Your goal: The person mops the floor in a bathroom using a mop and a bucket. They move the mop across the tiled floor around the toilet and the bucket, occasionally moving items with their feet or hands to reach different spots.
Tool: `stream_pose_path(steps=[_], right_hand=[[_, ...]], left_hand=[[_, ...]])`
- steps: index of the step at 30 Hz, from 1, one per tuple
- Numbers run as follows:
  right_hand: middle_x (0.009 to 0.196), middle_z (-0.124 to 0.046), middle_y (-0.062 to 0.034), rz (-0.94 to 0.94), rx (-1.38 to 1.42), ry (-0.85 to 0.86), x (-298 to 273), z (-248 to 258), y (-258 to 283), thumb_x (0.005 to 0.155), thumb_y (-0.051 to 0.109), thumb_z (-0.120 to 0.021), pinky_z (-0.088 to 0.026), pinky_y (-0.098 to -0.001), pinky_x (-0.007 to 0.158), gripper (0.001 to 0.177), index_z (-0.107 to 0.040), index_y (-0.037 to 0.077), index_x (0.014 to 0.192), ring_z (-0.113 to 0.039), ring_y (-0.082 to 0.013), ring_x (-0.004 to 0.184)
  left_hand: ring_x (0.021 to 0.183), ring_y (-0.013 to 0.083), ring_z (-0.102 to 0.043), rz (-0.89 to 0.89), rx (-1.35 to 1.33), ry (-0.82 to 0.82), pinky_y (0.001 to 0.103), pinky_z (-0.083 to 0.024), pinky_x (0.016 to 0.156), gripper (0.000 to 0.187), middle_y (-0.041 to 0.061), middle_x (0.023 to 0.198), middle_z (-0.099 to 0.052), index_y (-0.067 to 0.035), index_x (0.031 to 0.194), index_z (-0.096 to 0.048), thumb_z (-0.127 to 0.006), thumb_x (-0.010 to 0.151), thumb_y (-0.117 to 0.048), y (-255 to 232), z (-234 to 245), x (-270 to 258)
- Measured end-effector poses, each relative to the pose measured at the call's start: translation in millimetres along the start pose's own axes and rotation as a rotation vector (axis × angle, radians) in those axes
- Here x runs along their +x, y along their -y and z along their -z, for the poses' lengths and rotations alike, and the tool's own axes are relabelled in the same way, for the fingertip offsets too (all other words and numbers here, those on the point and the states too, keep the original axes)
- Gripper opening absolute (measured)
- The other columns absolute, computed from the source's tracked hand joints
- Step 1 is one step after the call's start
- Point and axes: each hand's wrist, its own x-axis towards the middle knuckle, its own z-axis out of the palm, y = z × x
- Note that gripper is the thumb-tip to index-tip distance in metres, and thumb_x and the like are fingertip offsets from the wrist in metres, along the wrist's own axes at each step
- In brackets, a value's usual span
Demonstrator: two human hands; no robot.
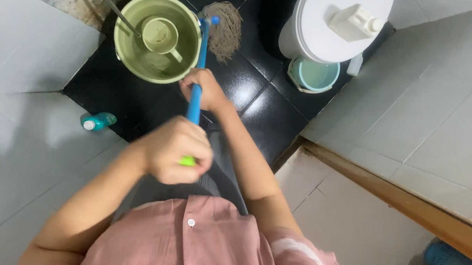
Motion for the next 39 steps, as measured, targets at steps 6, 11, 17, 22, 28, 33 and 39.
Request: stream_pose_path(steps=[6,11,17,22,28,33,39], right_hand=[[0.066,-0.063,-0.0187,-0.233,-0.169,-0.025,-24,-12,24,0.08,0.015,-0.072,-0.049,-0.0442,0.064,0.023,-0.064,0.001,0.064,-0.064,-0.0385,0.066],[0.064,-0.061,-0.0219,-0.409,-0.214,-0.095,-99,-5,16,0.082,0.021,-0.072,-0.048,-0.0461,0.062,0.028,-0.064,0.0,0.064,-0.063,-0.0405,0.063],[0.076,-0.072,-0.0209,-0.685,-0.316,-0.226,-233,-2,-19,0.068,0.028,-0.076,-0.055,-0.0398,0.07,0.027,-0.077,0.002,0.079,-0.074,-0.0342,0.072],[0.074,-0.072,-0.0207,-0.819,-0.313,-0.424,-278,-3,-35,0.067,0.024,-0.075,-0.055,-0.038,0.066,0.025,-0.078,0.002,0.08,-0.074,-0.031,0.068],[0.062,-0.065,-0.0156,-0.679,-0.384,-0.758,-220,-11,-10,0.083,0.016,-0.076,-0.046,-0.0399,0.059,0.026,-0.066,0.002,0.063,-0.062,-0.0281,0.057],[0.063,-0.057,-0.0148,-0.335,-0.437,-1.025,-165,-26,11,0.088,-0.002,-0.07,-0.044,-0.0398,0.06,0.029,-0.054,0.001,0.064,-0.055,-0.0304,0.059],[0.063,-0.055,-0.0154,-0.149,-0.367,-0.888,-125,-1,-3,0.09,-0.005,-0.063,-0.042,-0.041,0.059,0.029,-0.052,0.0,0.064,-0.054,-0.031,0.058]], left_hand=[[0.051,0.0235,-0.057,0.059,-0.277,-0.011,0.033,-0.045,0.053,0.006,0.006,0.056,-0.057,-0.006,0.061,-0.061,-0.06,0.059,-0.011,-23,49,-2],[0.056,0.0235,-0.061,0.015,-0.383,0.048,0.032,-0.047,0.057,0.007,0.008,0.062,-0.06,-0.007,0.064,-0.06,-0.06,0.065,-0.014,-4,35,9],[0.047,0.0157,-0.053,0.184,-0.589,0.252,0.03,-0.039,0.05,0.015,0.006,0.053,-0.056,-0.003,0.06,-0.054,-0.059,0.068,-0.015,51,-33,27],[0.05,0.013,-0.05,0.198,-0.544,0.292,0.028,-0.039,0.054,0.016,0.006,0.054,-0.05,-0.002,0.062,-0.05,-0.056,0.07,-0.015,72,-66,38],[0.052,0.0197,-0.054,0.059,-0.423,0.34,0.032,-0.039,0.055,0.017,0.009,0.055,-0.051,-0.002,0.062,-0.052,-0.058,0.073,-0.013,31,-33,55],[0.054,0.0293,-0.054,-0.075,-0.337,0.494,0.039,-0.04,0.055,0.01,0.012,0.058,-0.053,-0.004,0.059,-0.05,-0.055,0.067,-0.006,-7,-36,57],[0.05,0.0365,-0.051,-0.042,-0.051,0.461,0.048,-0.036,0.051,0.015,0.016,0.053,-0.054,-0.006,0.05,-0.048,-0.059,0.061,-0.006,-4,-66,46]])
